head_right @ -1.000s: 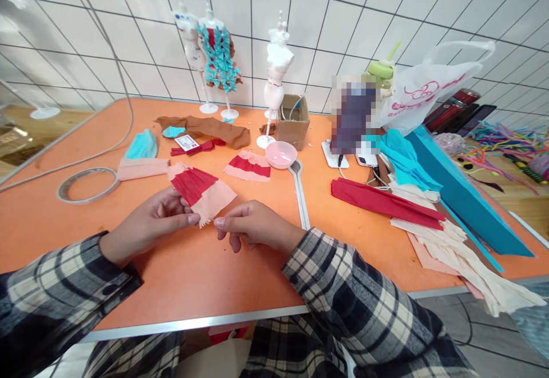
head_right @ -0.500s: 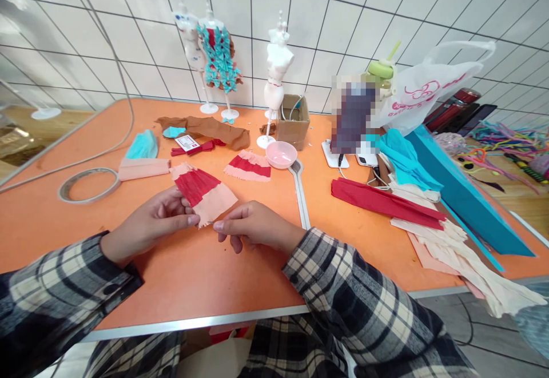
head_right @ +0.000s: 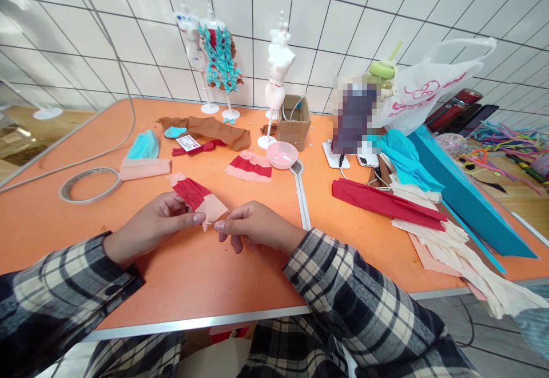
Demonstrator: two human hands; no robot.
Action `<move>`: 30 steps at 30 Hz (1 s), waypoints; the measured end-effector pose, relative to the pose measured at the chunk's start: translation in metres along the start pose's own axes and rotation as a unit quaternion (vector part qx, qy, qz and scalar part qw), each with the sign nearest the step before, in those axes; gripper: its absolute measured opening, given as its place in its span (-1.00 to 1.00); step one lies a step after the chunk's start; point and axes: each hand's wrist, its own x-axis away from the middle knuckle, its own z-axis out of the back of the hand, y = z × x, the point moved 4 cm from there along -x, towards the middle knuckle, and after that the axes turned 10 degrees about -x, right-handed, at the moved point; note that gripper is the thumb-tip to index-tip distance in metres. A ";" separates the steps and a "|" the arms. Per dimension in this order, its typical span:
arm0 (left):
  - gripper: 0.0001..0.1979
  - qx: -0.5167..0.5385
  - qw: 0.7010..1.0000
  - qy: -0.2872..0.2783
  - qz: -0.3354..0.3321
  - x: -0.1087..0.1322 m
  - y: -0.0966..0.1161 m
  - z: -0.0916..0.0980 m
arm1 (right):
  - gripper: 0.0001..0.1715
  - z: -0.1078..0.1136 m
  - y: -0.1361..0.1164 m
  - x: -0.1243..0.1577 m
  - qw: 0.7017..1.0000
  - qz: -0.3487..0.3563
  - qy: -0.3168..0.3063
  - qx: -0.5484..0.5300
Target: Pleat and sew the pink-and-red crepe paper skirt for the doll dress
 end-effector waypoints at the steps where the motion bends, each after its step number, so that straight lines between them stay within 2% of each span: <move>1: -0.74 0.003 1.000 -0.001 -0.001 0.000 0.000 0.000 | -0.50 0.000 0.000 0.000 1.000 0.001 -0.001 0.001; 19: -0.76 0.036 0.999 -0.014 -0.002 0.001 0.005 0.000 | -0.50 0.000 -0.001 0.001 1.000 -0.003 0.004 0.007; 30: -0.74 0.055 0.998 -0.019 -0.033 0.000 0.011 -0.003 | -0.49 0.001 0.000 0.000 1.000 0.009 -0.006 0.009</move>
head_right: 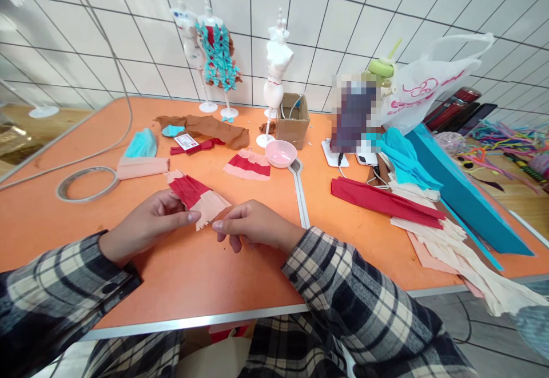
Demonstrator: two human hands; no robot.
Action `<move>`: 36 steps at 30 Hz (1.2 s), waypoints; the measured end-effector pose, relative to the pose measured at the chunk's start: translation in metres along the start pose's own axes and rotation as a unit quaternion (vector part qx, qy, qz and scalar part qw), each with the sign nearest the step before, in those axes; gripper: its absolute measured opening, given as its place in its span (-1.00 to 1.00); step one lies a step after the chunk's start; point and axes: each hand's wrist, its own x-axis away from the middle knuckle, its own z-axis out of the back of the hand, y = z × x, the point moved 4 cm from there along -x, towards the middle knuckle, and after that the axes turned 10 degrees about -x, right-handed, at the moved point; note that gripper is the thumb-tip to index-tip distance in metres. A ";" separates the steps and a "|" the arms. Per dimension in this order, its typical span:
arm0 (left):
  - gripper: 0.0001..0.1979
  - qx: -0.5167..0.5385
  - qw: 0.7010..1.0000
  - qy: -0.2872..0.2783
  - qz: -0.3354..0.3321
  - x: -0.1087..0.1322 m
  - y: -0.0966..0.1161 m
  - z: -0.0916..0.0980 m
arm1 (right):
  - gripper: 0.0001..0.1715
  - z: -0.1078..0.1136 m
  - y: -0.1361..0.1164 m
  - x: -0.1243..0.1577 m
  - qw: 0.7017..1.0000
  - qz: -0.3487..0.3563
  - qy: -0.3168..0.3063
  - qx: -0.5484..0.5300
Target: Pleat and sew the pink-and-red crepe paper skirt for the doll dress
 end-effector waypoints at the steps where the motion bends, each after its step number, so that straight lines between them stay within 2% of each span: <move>1: -0.74 0.002 1.000 0.001 0.003 0.000 -0.001 0.000 | -0.49 0.000 0.000 0.000 1.000 0.000 0.000 0.001; 8: -0.69 -0.006 1.000 0.027 0.015 0.001 -0.007 0.008 | -0.49 -0.001 -0.003 0.002 1.000 -0.013 0.006 0.003; 14: -0.68 0.024 0.998 0.057 0.017 0.002 -0.013 0.012 | -0.53 0.000 -0.005 0.000 0.999 0.006 0.027 -0.016; 21: -0.70 0.008 0.999 0.043 0.022 0.002 -0.012 0.010 | -0.45 0.000 -0.004 -0.001 1.000 0.013 0.023 -0.004; 36: -0.69 -0.005 0.999 0.029 0.024 0.001 -0.011 0.009 | -0.49 0.000 -0.002 -0.002 1.000 0.012 0.026 -0.011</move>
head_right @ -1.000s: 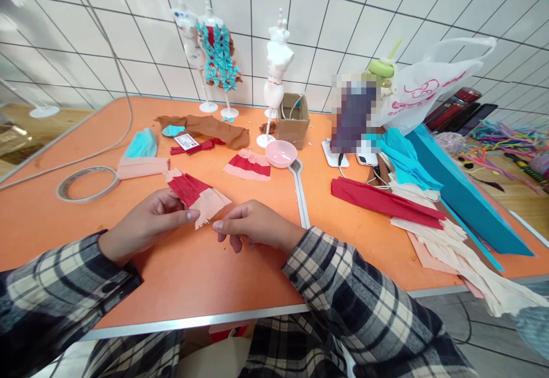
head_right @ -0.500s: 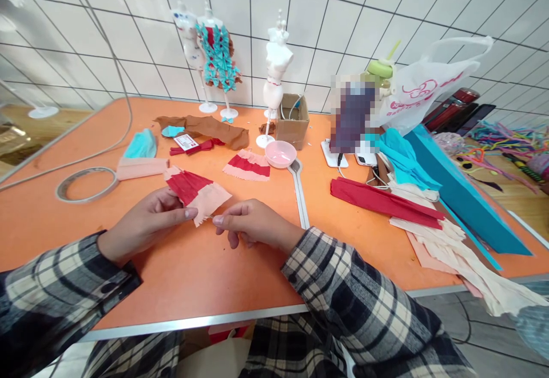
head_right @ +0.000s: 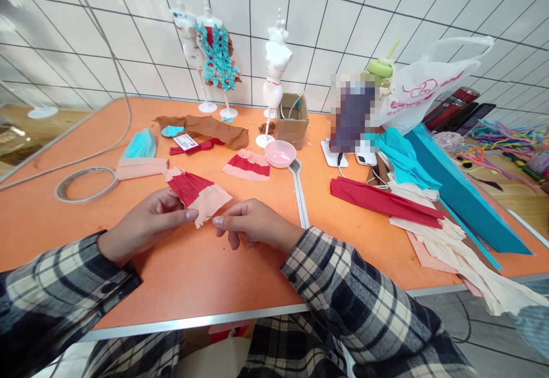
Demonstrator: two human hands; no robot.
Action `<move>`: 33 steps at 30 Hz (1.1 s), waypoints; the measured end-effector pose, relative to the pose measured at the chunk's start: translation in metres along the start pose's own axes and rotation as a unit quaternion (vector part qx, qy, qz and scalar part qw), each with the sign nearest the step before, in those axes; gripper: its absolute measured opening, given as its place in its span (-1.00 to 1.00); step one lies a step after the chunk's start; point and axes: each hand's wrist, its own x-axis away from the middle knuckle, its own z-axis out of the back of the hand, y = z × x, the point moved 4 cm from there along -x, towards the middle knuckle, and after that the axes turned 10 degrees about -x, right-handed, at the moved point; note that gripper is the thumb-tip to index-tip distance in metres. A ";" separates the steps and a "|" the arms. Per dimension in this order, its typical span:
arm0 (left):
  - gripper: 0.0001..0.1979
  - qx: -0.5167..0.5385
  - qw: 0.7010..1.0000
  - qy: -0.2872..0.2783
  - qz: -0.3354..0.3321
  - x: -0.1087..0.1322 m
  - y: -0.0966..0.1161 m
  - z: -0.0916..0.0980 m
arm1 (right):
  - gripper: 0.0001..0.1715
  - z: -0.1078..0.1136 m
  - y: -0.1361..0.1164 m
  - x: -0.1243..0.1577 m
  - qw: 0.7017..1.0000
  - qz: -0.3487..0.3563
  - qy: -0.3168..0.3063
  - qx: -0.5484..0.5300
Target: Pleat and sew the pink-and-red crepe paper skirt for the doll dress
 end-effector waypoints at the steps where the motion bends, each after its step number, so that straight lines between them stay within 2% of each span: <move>1: -0.69 0.001 1.000 0.000 0.000 0.000 -0.001 0.000 | -0.49 0.000 0.000 0.000 1.000 -0.001 0.000 0.000; 6: -0.68 0.007 1.000 -0.003 -0.004 0.000 -0.003 0.000 | -0.53 0.001 0.002 0.000 1.000 -0.005 -0.004 -0.003; 21: -0.62 0.032 0.999 0.016 0.007 0.002 -0.003 0.001 | -0.44 -0.002 -0.005 0.001 1.000 -0.005 0.001 0.001; 33: -0.67 0.015 1.000 -0.010 -0.001 0.000 0.003 -0.004 | -0.50 -0.001 -0.001 0.001 1.000 -0.003 -0.012 -0.004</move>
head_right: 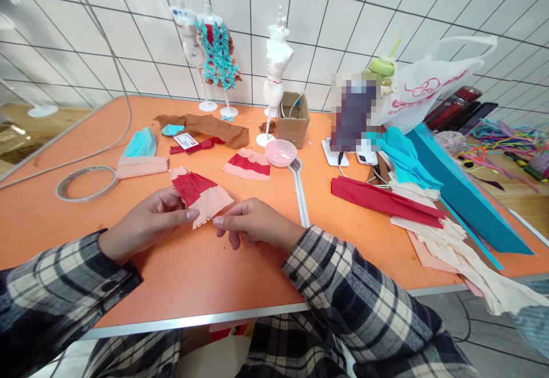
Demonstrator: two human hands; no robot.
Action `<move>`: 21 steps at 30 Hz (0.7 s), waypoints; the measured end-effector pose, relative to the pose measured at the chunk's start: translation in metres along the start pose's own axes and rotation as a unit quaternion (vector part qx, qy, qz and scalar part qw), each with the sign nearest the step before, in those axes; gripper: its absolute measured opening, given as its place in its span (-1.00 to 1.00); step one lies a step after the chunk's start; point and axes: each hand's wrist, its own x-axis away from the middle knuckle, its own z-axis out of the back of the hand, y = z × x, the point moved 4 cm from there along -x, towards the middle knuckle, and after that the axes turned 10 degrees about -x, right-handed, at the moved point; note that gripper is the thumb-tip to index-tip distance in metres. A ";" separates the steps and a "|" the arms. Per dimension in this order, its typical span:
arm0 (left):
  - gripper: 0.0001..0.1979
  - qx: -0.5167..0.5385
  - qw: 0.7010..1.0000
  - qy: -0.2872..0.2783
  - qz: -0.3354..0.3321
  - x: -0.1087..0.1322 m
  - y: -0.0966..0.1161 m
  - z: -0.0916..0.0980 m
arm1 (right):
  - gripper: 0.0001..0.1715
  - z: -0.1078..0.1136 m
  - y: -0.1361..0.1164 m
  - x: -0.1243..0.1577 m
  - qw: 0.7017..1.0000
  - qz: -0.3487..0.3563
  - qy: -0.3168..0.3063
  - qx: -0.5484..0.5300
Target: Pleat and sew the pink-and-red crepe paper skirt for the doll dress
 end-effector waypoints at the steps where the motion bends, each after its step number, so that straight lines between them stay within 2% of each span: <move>1: -0.68 0.000 1.000 0.001 0.000 0.000 0.001 0.000 | -0.51 0.000 0.000 0.000 1.000 -0.002 0.000 0.000; 7: -0.70 0.001 1.000 0.001 -0.003 0.000 0.003 -0.001 | -0.56 -0.001 -0.001 0.000 1.000 -0.005 -0.001 0.000; 13: -0.66 -0.010 1.000 0.001 -0.002 0.000 0.002 -0.001 | -0.50 -0.001 -0.002 0.001 1.000 -0.006 0.002 -0.001; 21: -0.71 -0.008 1.000 -0.004 -0.003 -0.001 0.004 -0.002 | -0.50 -0.001 -0.002 0.001 1.000 -0.006 0.001 0.002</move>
